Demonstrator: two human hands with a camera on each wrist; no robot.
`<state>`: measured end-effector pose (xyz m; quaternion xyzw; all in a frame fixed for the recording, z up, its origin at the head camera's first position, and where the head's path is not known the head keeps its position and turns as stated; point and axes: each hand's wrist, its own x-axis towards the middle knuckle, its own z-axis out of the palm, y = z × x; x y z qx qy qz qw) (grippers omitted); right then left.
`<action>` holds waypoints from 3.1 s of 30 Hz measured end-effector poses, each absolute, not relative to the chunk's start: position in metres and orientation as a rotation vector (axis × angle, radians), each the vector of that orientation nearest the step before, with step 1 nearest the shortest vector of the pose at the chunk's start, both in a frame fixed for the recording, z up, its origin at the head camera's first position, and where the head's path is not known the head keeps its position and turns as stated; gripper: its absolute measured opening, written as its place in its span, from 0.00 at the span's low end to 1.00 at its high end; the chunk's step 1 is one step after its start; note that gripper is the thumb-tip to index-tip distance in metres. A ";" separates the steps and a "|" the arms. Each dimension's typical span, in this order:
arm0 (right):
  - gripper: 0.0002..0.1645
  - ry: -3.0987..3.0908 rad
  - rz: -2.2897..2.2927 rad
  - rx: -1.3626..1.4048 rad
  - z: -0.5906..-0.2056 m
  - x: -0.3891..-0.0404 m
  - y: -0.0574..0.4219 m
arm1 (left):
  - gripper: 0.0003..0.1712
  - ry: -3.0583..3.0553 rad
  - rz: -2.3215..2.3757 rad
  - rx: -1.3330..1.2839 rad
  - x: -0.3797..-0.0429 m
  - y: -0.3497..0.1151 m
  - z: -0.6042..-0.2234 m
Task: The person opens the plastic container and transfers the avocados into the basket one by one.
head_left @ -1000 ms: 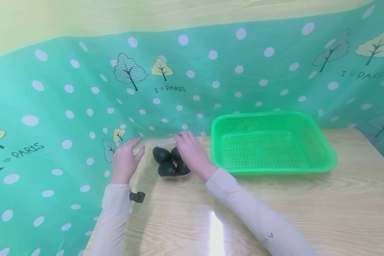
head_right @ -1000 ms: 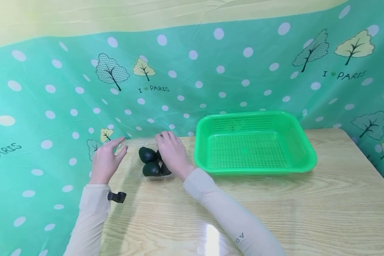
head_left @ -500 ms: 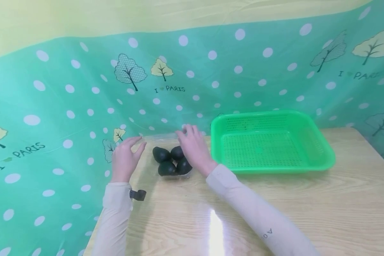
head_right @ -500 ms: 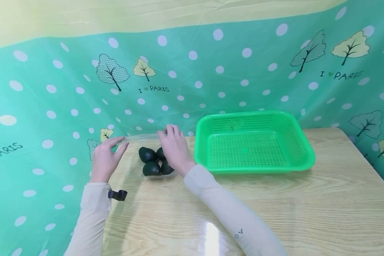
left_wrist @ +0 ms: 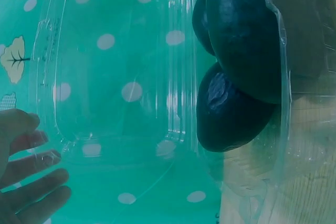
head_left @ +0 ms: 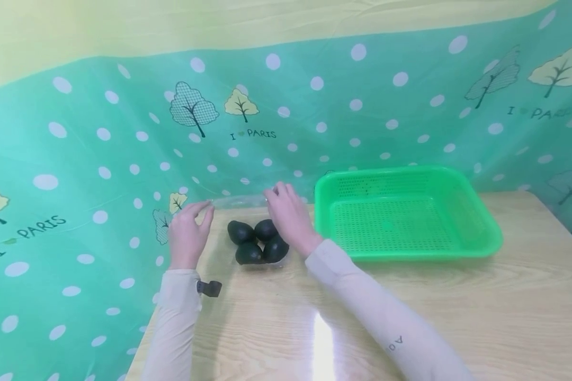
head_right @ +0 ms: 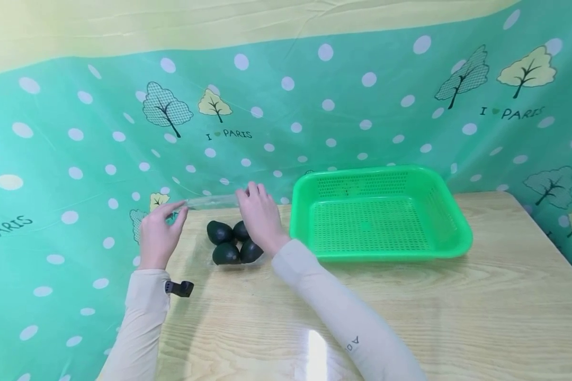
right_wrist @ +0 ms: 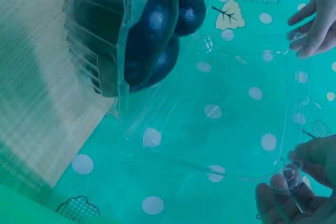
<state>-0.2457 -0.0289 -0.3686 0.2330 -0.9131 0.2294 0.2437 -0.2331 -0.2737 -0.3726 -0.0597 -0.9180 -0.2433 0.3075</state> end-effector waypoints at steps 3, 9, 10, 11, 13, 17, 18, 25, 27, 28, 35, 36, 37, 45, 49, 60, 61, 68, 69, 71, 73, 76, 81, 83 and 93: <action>0.14 -2.512 0.661 0.625 -0.366 -0.250 -0.027 | 0.16 -2.425 -0.646 -0.145 -0.236 -0.273 -0.373; 0.16 -2.533 0.749 0.598 -0.361 -0.259 -0.024 | 0.20 -2.387 -0.651 -0.126 -0.242 -0.270 -0.373; 0.16 -2.540 0.765 0.596 -0.361 -0.260 -0.024 | 0.21 -2.374 -0.651 -0.125 -0.243 -0.269 -0.373; 0.16 -2.546 0.786 0.596 -0.360 -0.260 -0.023 | 0.21 -2.358 -0.648 -0.124 -0.244 -0.269 -0.374; 0.17 -2.553 0.816 0.595 -0.359 -0.261 -0.023 | 0.20 -2.324 -0.641 -0.122 -0.245 -0.268 -0.375; 0.17 -2.554 0.877 0.591 -0.357 -0.264 -0.022 | 0.22 -2.322 -0.631 -0.119 -0.248 -0.268 -0.377; 0.17 -2.555 0.886 0.587 -0.357 -0.265 -0.022 | 0.24 -2.341 -0.635 -0.117 -0.249 -0.269 -0.378; 0.26 -2.549 0.902 0.572 -0.359 -0.270 -0.017 | 0.29 -2.425 -0.681 -0.127 -0.252 -0.270 -0.383; 0.28 -2.542 0.882 0.567 -0.358 -0.270 -0.016 | 0.29 -2.421 -0.681 -0.133 -0.251 -0.270 -0.383; 0.28 -2.537 0.872 0.563 -0.358 -0.269 -0.016 | 0.28 -2.423 -0.679 -0.133 -0.251 -0.269 -0.383; 0.29 -2.532 0.824 0.553 -0.356 -0.266 -0.015 | 0.26 -2.438 -0.686 -0.119 -0.246 -0.271 -0.385; 0.28 -2.535 0.815 0.554 -0.356 -0.266 -0.015 | 0.26 -2.441 -0.689 -0.118 -0.246 -0.271 -0.385; 0.28 -2.538 0.804 0.557 -0.356 -0.265 -0.015 | 0.26 -2.447 -0.691 -0.114 -0.245 -0.271 -0.386; 0.25 -2.580 0.782 0.707 -0.361 -0.258 -0.018 | 0.26 -2.528 -0.709 -0.080 -0.237 -0.278 -0.392; 0.25 -2.611 0.761 0.759 -0.365 -0.255 -0.020 | 0.26 -2.560 -0.690 -0.066 -0.235 -0.283 -0.396; 0.25 -2.623 0.643 0.947 -0.383 -0.248 -0.021 | 0.29 -2.683 -0.707 0.018 -0.225 -0.289 -0.410; 0.26 -2.629 0.625 0.960 -0.384 -0.247 -0.020 | 0.29 -2.699 -0.721 0.031 -0.224 -0.289 -0.412; 0.29 -2.714 0.466 1.112 -0.394 -0.237 -0.019 | 0.30 -2.746 -0.763 0.109 -0.214 -0.289 -0.426; 0.29 -2.729 0.450 1.138 -0.395 -0.236 -0.020 | 0.30 -2.742 -0.766 0.115 -0.213 -0.289 -0.428; 0.30 -2.757 0.410 1.180 -0.398 -0.234 -0.020 | 0.30 -2.738 -0.775 0.118 -0.212 -0.289 -0.431; 0.31 -2.778 0.376 1.216 -0.400 -0.233 -0.021 | 0.29 -2.746 -0.792 0.119 -0.211 -0.288 -0.434; 0.33 -2.798 0.308 1.245 -0.405 -0.232 -0.022 | 0.29 -2.769 -0.821 0.126 -0.209 -0.288 -0.438; 0.32 -2.766 0.180 1.275 -0.413 -0.231 -0.026 | 0.30 -2.808 -0.877 0.168 -0.204 -0.291 -0.444; 0.31 -2.739 0.111 1.271 -0.416 -0.231 -0.027 | 0.29 -2.825 -0.893 0.166 -0.203 -0.292 -0.446; 0.28 -2.751 0.021 1.254 -0.419 -0.229 -0.029 | 0.28 -2.831 -0.936 0.195 -0.203 -0.286 -0.453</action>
